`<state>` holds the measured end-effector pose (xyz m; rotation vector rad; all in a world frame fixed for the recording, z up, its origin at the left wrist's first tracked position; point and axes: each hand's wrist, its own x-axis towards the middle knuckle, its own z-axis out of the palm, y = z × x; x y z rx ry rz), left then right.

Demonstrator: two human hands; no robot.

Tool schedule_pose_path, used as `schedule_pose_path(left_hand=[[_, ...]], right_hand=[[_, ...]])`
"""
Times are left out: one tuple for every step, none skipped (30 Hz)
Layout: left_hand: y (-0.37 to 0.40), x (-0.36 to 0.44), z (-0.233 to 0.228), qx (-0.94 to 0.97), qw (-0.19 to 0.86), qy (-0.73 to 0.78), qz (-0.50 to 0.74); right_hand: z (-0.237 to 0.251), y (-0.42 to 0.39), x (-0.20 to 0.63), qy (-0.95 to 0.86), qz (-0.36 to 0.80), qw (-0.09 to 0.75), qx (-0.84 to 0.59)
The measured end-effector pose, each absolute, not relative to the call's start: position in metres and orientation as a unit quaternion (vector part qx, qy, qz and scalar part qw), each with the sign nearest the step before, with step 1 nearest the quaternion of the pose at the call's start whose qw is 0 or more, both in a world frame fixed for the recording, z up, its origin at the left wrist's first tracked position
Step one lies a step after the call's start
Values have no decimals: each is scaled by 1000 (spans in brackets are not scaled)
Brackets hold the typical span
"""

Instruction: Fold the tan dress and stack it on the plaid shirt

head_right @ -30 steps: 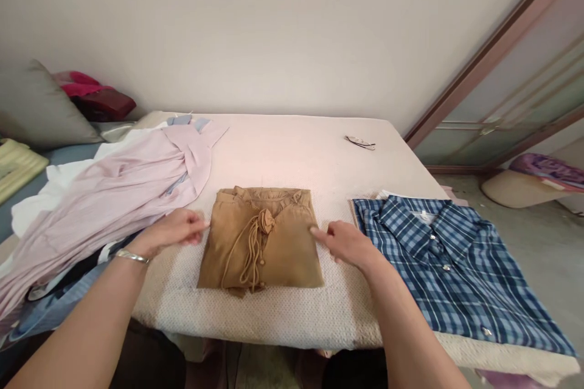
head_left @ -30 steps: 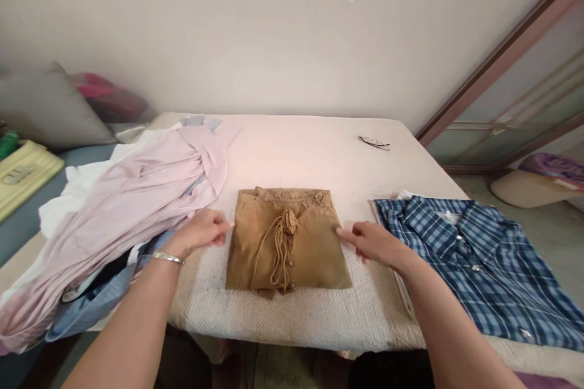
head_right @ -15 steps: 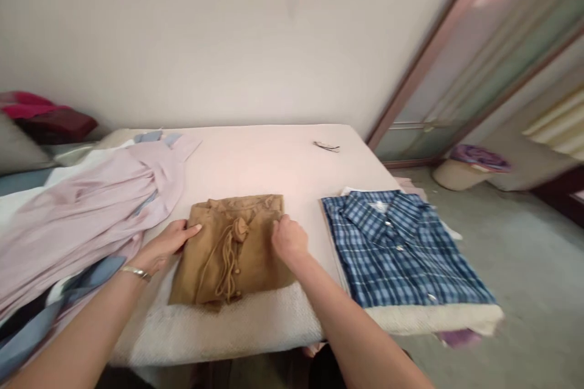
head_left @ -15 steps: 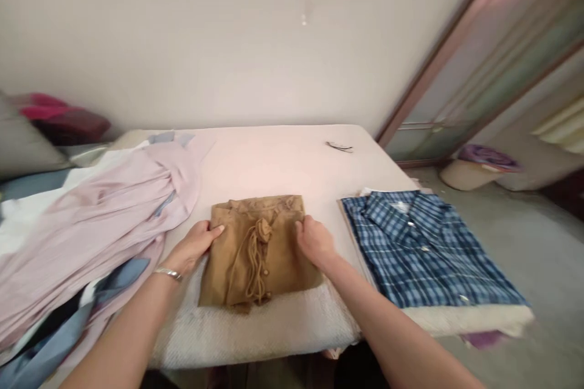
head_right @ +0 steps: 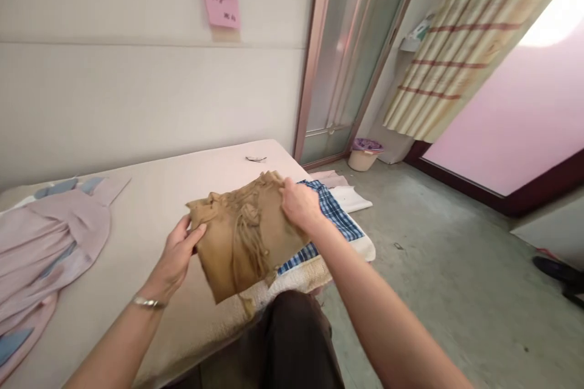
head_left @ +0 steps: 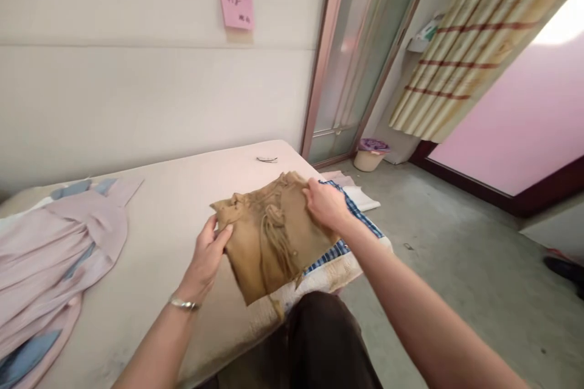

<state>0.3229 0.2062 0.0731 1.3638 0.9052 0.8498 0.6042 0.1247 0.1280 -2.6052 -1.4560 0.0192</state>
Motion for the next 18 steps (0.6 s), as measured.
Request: schedule_pose_path(left_hand=[[202, 349, 77, 595, 611, 370, 369], [199, 374, 78, 597, 619, 350, 372], [197, 399, 75, 596, 627, 333, 376], [195, 422, 69, 593, 634, 319, 379], [194, 442, 60, 591, 640, 311, 380], [193, 460, 48, 593, 641, 309, 378], [192, 475, 34, 601, 634, 316, 371], [192, 487, 19, 618, 614, 332, 361], [193, 496, 4, 640, 585, 354, 349], [193, 502, -8, 662, 552, 378, 337], [194, 506, -19, 680, 521, 399, 327], [195, 508, -26, 692, 496, 414, 322], [197, 509, -30, 699, 479, 421, 324], [198, 510, -32, 703, 470, 420, 330], [199, 510, -32, 707, 463, 414, 340], [201, 510, -31, 713, 452, 407, 349], [201, 509, -30, 719, 439, 403, 357], [201, 509, -28, 727, 422, 406, 359]], right_hand=[[135, 112, 629, -476, -14, 70, -876], [140, 101, 653, -467, -29, 63, -882], [141, 92, 675, -458, -37, 57, -887], [139, 84, 695, -448, -39, 51, -892], [134, 79, 713, -438, -36, 44, -897], [125, 75, 727, -427, -27, 37, -903], [113, 72, 739, -418, -16, 31, -908], [100, 72, 748, -410, -4, 27, -912], [85, 72, 754, -404, 9, 24, -914], [71, 73, 758, -401, 20, 23, -916], [57, 74, 761, -398, 29, 24, -916], [45, 76, 763, -396, 35, 25, -917], [35, 77, 765, -393, 37, 26, -918], [27, 79, 766, -390, 35, 29, -920], [21, 80, 767, -386, 30, 32, -921], [17, 82, 769, -383, 23, 36, -923], [14, 82, 770, -380, 16, 39, -924], [13, 83, 771, -379, 9, 41, -925]])
